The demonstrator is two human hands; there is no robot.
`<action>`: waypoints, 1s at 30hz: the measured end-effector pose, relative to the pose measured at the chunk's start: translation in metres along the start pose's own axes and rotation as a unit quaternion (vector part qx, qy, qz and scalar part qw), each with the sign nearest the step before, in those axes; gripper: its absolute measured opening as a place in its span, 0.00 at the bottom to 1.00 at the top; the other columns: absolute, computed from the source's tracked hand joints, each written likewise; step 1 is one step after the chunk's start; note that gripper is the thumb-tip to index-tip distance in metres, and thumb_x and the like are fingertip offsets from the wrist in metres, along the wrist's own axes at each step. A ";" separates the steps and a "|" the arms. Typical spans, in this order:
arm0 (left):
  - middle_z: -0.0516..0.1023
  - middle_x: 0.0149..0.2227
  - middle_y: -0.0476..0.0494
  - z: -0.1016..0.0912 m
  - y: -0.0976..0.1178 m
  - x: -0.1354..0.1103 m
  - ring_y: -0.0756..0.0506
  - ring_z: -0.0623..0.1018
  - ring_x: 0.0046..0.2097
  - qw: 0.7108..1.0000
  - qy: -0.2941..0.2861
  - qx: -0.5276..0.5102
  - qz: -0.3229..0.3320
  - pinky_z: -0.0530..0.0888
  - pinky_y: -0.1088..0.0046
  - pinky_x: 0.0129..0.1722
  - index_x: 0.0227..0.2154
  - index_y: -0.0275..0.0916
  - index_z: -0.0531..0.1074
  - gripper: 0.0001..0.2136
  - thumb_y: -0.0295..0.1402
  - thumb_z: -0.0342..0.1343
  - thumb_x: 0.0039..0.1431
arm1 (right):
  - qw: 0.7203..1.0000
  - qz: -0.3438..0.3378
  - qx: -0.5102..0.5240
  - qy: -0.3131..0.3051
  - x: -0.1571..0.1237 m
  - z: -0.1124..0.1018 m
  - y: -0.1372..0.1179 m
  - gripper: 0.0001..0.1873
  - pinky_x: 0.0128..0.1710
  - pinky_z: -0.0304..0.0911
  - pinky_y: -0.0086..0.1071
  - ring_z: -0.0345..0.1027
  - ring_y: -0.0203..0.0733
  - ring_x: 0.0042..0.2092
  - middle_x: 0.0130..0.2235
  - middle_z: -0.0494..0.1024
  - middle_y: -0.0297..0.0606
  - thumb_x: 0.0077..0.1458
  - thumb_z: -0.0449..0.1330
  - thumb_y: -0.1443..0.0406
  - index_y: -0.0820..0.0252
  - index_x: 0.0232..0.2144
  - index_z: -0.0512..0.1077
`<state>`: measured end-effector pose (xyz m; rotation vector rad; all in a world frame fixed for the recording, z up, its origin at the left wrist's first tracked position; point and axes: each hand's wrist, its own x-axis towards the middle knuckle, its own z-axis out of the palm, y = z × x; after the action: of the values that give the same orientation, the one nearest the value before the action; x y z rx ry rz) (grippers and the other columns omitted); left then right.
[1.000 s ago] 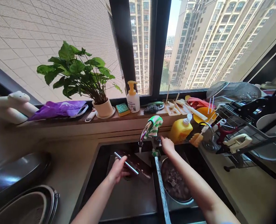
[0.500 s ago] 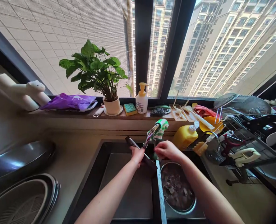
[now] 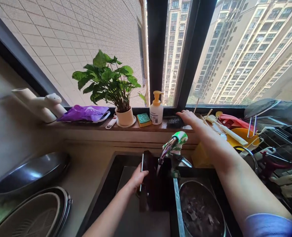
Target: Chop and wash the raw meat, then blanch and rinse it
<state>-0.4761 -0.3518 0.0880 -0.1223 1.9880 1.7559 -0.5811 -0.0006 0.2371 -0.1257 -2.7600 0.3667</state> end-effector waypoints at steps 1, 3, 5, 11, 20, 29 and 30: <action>0.78 0.32 0.45 -0.008 0.000 0.002 0.44 0.77 0.34 1.000 -0.002 -0.005 -0.002 0.73 0.69 0.37 0.43 0.37 0.69 0.19 0.23 0.56 0.45 | 1.000 0.001 0.006 0.007 -0.001 -0.003 -0.001 0.15 0.49 0.58 0.42 0.67 0.41 0.50 0.46 0.75 0.50 0.60 0.50 0.69 0.73 0.40 0.74; 0.79 0.34 0.44 -0.019 -0.002 0.007 0.44 0.78 0.36 1.000 0.016 0.003 -0.002 0.73 0.69 0.38 0.43 0.36 0.70 0.17 0.24 0.56 0.47 | 0.999 0.005 0.011 0.030 -0.007 -0.013 -0.007 0.20 0.51 0.55 0.40 0.65 0.41 0.52 0.50 0.72 0.55 0.61 0.46 0.68 0.78 0.41 0.73; 0.79 0.36 0.42 -0.026 -0.005 0.010 0.43 0.78 0.38 0.998 0.045 0.040 0.012 0.72 0.69 0.41 0.42 0.35 0.71 0.15 0.27 0.57 0.49 | 0.997 0.033 0.004 0.070 -0.024 -0.027 -0.014 0.21 0.53 0.54 0.42 0.64 0.45 0.53 0.51 0.70 0.58 0.61 0.44 0.69 0.80 0.46 0.70; 0.78 0.47 0.37 -0.017 -0.002 0.005 0.39 0.76 0.48 0.978 0.081 0.175 0.081 0.69 0.67 0.49 0.56 0.38 0.64 0.24 0.28 0.53 0.55 | 0.968 0.074 0.140 0.196 -0.195 -0.028 -0.050 0.32 0.58 0.55 0.49 0.58 0.51 0.60 0.61 0.63 0.47 0.56 0.54 0.63 0.57 0.62 0.55; 0.75 0.51 0.36 0.015 0.010 -0.008 0.39 0.75 0.51 0.955 0.034 0.265 0.127 0.68 0.65 0.51 0.63 0.40 0.50 0.32 0.27 0.51 0.55 | 0.801 0.267 0.535 0.002 -0.322 0.182 -0.177 0.28 0.60 0.54 0.38 0.57 0.45 0.62 0.60 0.66 0.42 0.61 0.48 0.54 0.59 0.60 0.62; 0.75 0.50 0.37 -0.072 -0.043 0.002 0.43 0.75 0.51 0.968 0.072 0.217 0.106 0.72 0.67 0.47 0.60 0.39 0.52 0.29 0.37 0.51 0.56 | 0.893 0.329 0.239 -0.192 -0.291 0.238 -0.167 0.27 0.43 0.65 0.37 0.74 0.49 0.45 0.42 0.79 0.45 0.62 0.44 0.63 0.53 0.63 0.55; 0.75 0.50 0.37 -0.073 -0.046 0.000 0.43 0.76 0.50 0.968 0.071 0.215 0.113 0.71 0.66 0.48 0.60 0.39 0.52 0.29 0.38 0.52 0.56 | 0.899 0.316 0.238 -0.185 -0.292 0.239 -0.170 0.27 0.42 0.65 0.35 0.74 0.48 0.44 0.41 0.79 0.44 0.63 0.43 0.62 0.51 0.63 0.54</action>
<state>-0.4803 -0.4296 0.0508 0.1323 2.5234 1.4307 -0.4006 -0.2597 -0.0307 -0.9181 -2.8097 1.3407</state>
